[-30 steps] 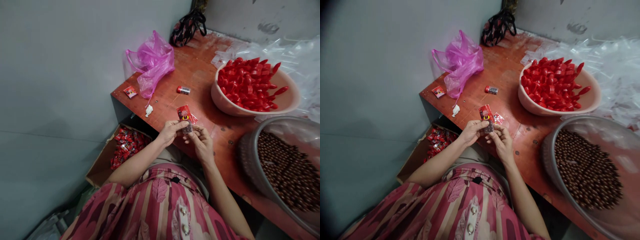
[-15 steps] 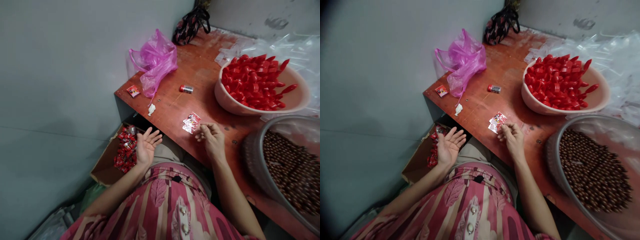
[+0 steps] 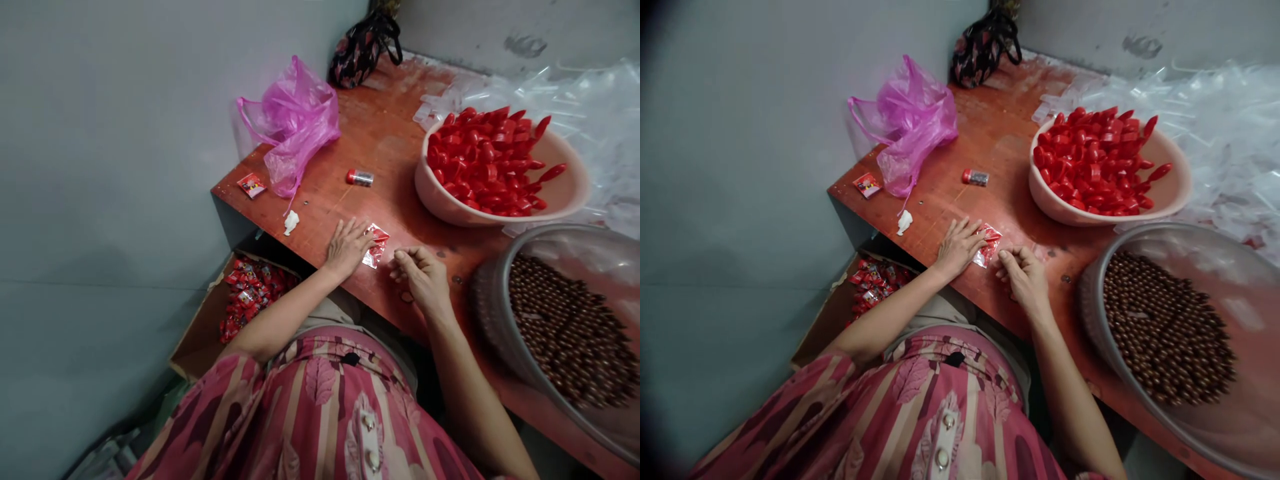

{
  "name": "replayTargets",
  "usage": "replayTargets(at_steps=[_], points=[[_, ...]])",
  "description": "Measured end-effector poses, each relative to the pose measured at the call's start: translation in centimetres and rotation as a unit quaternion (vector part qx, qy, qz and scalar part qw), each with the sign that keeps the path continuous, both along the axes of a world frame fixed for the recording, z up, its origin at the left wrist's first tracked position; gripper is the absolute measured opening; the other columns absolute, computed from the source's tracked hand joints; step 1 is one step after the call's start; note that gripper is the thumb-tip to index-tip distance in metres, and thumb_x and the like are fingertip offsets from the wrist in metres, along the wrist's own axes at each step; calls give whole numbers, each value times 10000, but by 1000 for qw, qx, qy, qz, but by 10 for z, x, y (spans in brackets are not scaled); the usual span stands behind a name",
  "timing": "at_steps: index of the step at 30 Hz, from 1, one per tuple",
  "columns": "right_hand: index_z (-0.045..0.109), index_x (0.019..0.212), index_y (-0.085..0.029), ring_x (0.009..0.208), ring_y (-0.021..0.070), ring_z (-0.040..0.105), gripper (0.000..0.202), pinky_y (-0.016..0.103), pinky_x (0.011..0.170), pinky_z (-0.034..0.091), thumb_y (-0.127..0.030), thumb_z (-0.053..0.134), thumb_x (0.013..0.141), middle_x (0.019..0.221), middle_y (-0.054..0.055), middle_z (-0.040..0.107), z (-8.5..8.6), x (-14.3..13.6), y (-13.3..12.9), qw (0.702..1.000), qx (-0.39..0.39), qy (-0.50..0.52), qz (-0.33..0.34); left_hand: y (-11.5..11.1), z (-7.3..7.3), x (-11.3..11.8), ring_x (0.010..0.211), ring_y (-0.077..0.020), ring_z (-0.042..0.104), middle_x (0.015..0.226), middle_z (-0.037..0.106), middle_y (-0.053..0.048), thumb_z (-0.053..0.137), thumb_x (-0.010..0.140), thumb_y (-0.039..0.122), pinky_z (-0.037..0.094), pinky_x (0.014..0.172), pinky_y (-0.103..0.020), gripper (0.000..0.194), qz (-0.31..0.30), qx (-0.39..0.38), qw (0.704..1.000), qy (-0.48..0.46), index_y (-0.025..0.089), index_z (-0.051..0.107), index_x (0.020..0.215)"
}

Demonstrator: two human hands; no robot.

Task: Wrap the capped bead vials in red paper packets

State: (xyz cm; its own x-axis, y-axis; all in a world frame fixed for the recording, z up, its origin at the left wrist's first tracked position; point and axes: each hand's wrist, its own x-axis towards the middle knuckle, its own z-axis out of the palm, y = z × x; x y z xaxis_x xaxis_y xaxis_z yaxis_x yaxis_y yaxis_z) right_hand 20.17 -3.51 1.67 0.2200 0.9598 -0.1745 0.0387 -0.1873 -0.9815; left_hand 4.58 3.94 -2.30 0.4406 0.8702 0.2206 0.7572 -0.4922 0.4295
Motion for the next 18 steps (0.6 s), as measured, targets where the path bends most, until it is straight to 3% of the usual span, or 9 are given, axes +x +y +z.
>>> replayTargets(at_steps=[3, 7, 11, 14, 18], points=[[598, 808, -184, 552, 117, 579, 343, 228, 493, 472, -503, 699, 734, 686, 12, 649, -2, -1, 8, 1000, -3, -20, -5, -1, 0, -3, 1318, -283, 473, 1316, 617, -62, 510, 928, 311, 291, 1135, -551, 259, 4, 6, 999, -33, 225, 703, 1077], [565, 970, -197, 638, 131, 606, 435, 248, 541, 489, -501, 721, 700, 815, 14, 654, -1, -11, 23, 999, -12, 17, -30, -7, 1, -5, 1316, -267, 482, 1302, 624, -85, 517, 926, 293, 343, 1120, -506, 253, 2, 40, 991, -125, 203, 702, 1073], [542, 1003, -213, 550, 93, 541, 433, 229, 552, 457, -392, 748, 668, 671, -64, 573, 8, -19, 38, 998, 10, 56, -34, -17, 8, -10, 1277, -244, 527, 1300, 622, -118, 551, 908, 319, 410, 1082, -447, 293, -4, 2, 967, -255, 199, 668, 1148], [573, 969, -202, 528, 84, 515, 405, 222, 556, 437, -332, 762, 636, 599, -80, 537, 17, -18, 47, 999, 11, 44, 15, -21, 20, -20, 1097, -253, 646, 1167, 694, -118, 623, 841, 443, 507, 955, -394, 418, 36, -167, 909, -380, 175, 662, 1160], [599, 960, -171, 529, 102, 529, 439, 237, 537, 428, -319, 790, 593, 601, -50, 582, 25, -19, 61, 988, -34, 17, 149, -19, 31, -35, 748, -190, 687, 754, 710, -51, 714, 710, 534, 561, 739, -323, 430, 36, -408, 781, -472, 114, 722, 801]])
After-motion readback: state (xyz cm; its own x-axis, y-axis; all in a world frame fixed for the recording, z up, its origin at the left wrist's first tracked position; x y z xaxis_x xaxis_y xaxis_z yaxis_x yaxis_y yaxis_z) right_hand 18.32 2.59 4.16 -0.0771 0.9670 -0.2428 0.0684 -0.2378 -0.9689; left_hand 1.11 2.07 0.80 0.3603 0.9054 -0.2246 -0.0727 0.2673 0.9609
